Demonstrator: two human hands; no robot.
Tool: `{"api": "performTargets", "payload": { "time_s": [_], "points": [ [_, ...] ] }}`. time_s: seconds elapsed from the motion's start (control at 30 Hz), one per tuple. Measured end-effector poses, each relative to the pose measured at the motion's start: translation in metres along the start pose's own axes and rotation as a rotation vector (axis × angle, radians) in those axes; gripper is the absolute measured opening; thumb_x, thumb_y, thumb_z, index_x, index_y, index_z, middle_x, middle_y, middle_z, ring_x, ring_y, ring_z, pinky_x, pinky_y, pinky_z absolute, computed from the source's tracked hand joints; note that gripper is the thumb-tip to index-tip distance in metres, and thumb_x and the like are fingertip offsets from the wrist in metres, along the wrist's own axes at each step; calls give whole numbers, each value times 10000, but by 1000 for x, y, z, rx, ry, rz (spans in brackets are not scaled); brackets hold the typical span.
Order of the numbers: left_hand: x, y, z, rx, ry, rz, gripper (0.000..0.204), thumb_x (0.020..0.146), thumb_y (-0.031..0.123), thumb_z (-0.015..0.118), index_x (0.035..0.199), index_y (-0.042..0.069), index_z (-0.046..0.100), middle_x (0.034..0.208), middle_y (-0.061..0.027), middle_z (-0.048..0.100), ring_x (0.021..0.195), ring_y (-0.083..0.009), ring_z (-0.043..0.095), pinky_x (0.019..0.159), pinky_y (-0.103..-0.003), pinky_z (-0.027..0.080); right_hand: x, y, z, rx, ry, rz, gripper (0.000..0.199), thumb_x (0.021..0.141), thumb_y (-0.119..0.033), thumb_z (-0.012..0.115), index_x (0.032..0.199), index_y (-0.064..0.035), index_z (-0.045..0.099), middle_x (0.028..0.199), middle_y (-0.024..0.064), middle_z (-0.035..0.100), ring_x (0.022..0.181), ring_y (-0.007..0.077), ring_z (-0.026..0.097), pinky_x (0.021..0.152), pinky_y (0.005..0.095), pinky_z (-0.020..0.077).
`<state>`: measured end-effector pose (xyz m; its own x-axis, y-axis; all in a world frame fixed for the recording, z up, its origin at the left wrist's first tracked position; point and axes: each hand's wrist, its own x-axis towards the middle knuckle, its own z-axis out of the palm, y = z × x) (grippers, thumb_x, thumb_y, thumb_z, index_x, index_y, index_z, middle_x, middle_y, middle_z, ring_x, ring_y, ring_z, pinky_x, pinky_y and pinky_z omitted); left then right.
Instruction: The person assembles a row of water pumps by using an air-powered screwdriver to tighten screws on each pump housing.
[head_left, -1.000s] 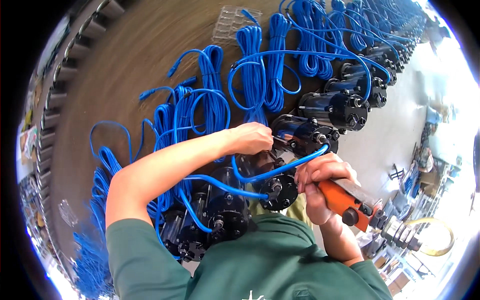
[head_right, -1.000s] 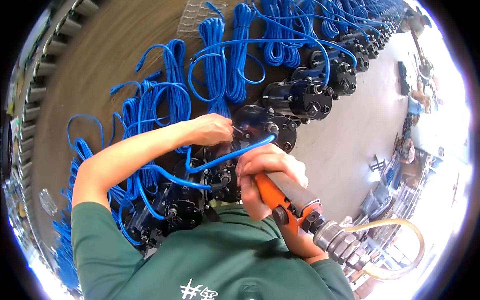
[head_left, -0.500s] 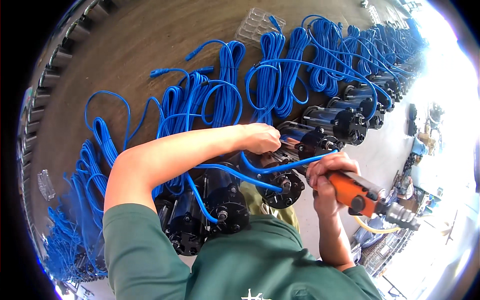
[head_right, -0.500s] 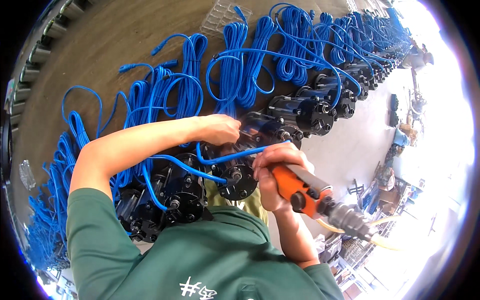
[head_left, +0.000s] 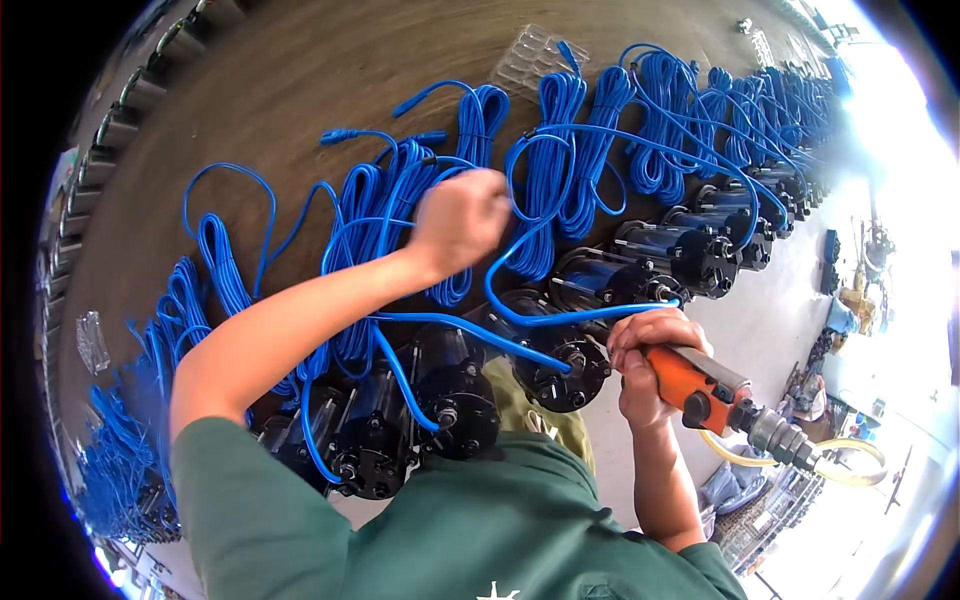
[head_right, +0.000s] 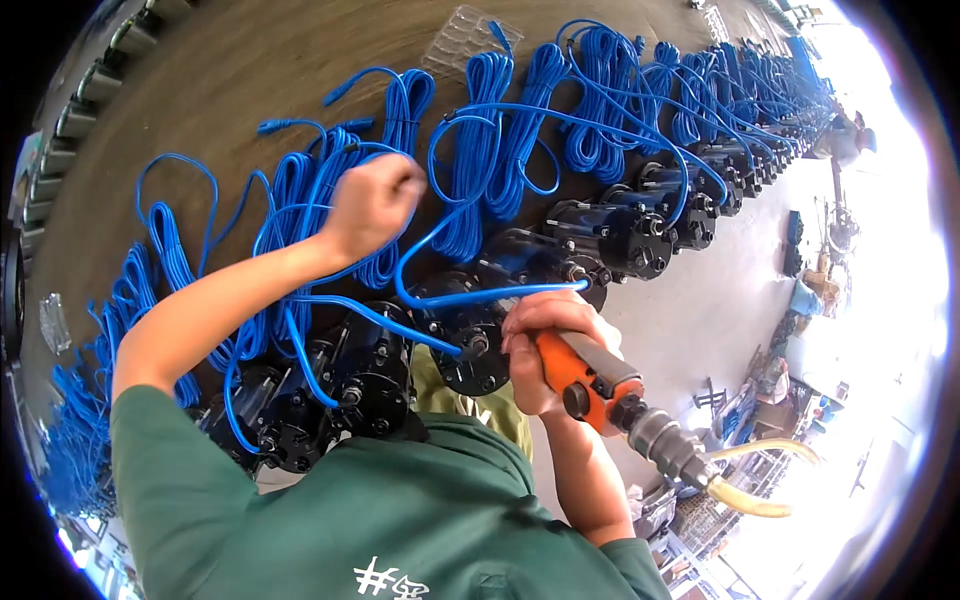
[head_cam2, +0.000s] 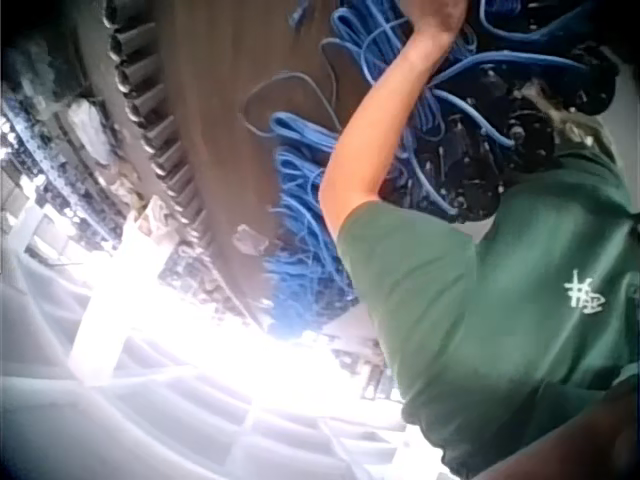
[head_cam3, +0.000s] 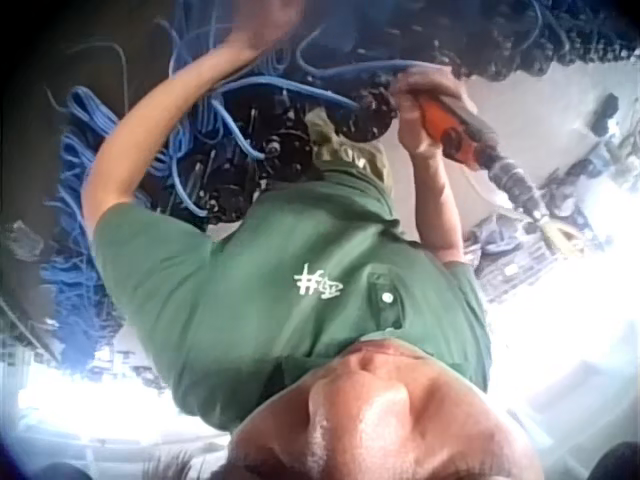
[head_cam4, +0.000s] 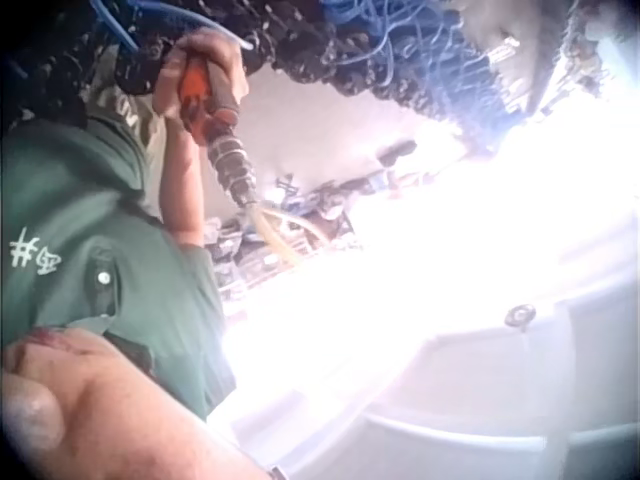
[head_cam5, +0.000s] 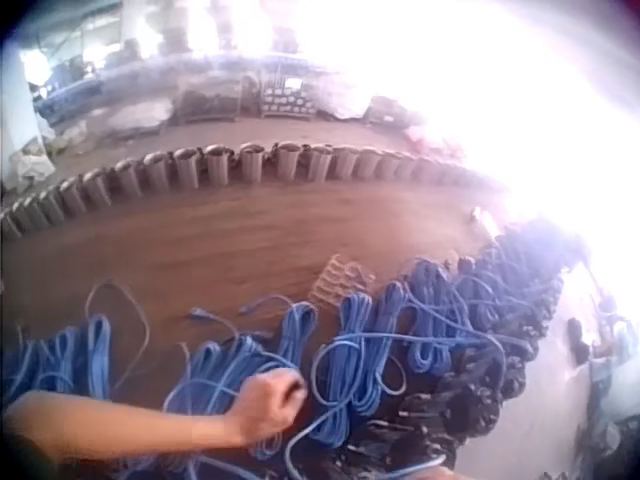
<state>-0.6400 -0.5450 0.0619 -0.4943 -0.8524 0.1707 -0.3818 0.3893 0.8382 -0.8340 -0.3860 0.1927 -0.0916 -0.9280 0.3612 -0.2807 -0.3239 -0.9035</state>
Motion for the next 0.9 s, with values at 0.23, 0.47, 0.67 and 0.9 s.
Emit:
{"api": "performTargets", "payload": {
  "time_s": [0.23, 0.47, 0.67, 0.9],
  "points": [
    [-84, -11, -33, -142, -649, -50, 215, 772, 204, 699, 860, 14, 749, 816, -191, 717, 803, -362, 702, 741, -428, 567, 2, -19, 10, 124, 171, 167, 322, 832, -50, 647, 1128, 25, 542, 893, 145, 590, 598, 141, 541, 606, 307, 515],
    [-81, -35, 44, 205, -779, 362, 175, 818, 219, 674, 825, 44, 683, 822, -147, 682, 747, -365, 681, 652, -466, 549, 10, -96, 11, 222, 25, 13, 245, 901, -71, 677, 1078, -9, 519, 839, 131, 577, 604, 176, 590, 573, 337, 531],
    [-83, -33, 35, 36, -603, 472, 182, 772, 210, 700, 710, 40, 688, 732, -159, 668, 777, -365, 682, 682, -441, 551, 12, -106, 5, 189, -269, -2, 338, 824, 51, 646, 1135, -22, 536, 882, 132, 619, 666, 229, 657, 631, 368, 576],
    [-85, -33, 45, 44, -522, 400, 167, 764, 186, 699, 707, 29, 691, 729, -160, 684, 771, -358, 693, 673, -436, 546, 12, -69, 37, 180, -266, -65, 277, 756, 73, 644, 1026, 21, 607, 801, 134, 660, 635, 200, 666, 601, 296, 562]
  ]
}}
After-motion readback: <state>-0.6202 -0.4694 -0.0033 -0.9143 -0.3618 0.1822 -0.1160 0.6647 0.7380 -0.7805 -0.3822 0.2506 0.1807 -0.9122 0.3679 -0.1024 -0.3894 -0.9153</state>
